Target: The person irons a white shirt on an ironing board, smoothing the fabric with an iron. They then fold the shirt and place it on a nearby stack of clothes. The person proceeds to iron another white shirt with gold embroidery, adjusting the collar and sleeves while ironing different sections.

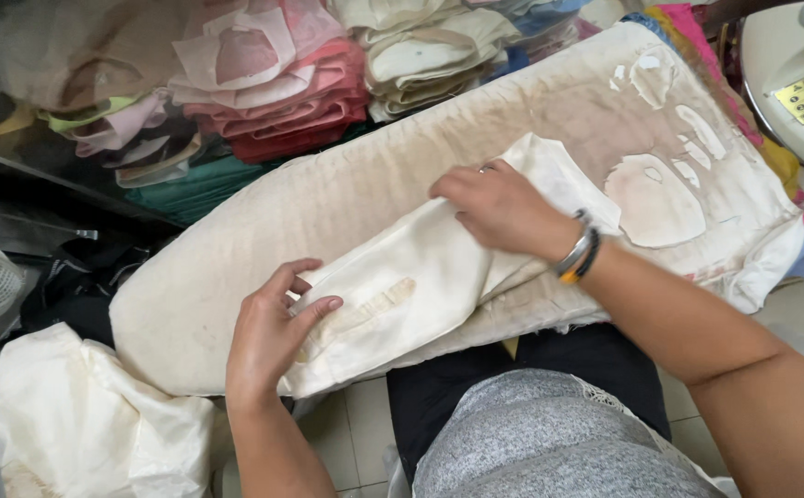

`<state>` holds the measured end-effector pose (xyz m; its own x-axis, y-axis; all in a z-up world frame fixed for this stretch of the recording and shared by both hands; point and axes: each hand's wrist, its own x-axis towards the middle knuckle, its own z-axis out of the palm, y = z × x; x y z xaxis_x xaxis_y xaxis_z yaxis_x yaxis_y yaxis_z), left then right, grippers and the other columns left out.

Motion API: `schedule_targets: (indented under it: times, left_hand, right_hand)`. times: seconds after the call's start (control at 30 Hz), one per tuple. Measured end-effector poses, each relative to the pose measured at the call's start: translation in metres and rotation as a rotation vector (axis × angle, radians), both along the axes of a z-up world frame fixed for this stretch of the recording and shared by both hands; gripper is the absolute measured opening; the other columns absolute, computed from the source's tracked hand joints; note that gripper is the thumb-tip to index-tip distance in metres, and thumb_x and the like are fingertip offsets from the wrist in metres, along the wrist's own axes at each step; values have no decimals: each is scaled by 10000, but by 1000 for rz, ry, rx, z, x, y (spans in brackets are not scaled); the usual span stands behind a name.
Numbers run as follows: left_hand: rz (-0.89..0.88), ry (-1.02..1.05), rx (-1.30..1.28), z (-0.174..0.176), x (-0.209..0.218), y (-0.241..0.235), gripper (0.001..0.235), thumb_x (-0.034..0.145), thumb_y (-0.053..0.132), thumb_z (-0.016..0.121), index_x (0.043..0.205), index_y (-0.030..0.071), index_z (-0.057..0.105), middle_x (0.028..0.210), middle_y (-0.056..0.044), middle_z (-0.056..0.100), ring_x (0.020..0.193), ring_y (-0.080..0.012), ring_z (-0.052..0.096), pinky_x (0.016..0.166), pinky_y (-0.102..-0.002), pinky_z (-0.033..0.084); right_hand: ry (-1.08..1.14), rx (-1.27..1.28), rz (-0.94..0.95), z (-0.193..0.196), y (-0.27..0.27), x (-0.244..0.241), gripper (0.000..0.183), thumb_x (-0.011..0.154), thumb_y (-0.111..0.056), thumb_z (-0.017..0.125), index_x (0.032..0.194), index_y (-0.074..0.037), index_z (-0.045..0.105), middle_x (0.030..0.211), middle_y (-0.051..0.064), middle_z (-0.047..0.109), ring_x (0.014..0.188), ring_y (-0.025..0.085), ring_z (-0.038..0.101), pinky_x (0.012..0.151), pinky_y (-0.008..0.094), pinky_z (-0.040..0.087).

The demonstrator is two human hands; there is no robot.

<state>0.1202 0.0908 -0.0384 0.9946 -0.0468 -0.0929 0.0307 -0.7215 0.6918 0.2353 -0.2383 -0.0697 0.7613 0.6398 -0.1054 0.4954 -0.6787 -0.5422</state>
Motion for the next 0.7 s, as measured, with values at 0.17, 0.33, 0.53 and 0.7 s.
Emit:
schedule_targets:
  times: [0.17,0.33,0.53,0.7]
  left_hand:
    - [178,41,236,-39,14,12,546,810,318,861,1299,147,690,1005,-96,747,960,-363,735,855,-500,579]
    - [537,225,330,-86,-22,19,1076,731,599,853,1582,122,399,1511,-270,378,1313,-562,499,1076,-689,428]
    - [636,261,-243,-33,-40,-29,889,889,278,741,1615,72,272,1542,-351,382,1412,-522,395,1156,-610,338]
    - [673,257,-854,25,-26,-77,928,799,242,637,1630,240,224,1570,-147,469,1310,-266,564,1045,-396,477]
  right_hand:
    - [-515,149,248,-31,59,-77,635,1038,-528,448,1463,-56,471,1562,230,419,1463,424,380,1112,642,323]
    - [-462,48,232,-64,53,-109,870,942,-698,430,1520,-48,402,1619,229,330,1514,424,265,1183,649,171]
    - [-531,94,197,-79,58,-135,1057,833,-769,389,1576,-21,309,1560,228,401,1487,395,343,1223,597,155]
    - [-515,145,70,-82,52,-141,1132,779,-674,749,1539,42,312,1568,209,435,1458,323,427,1201,512,294]
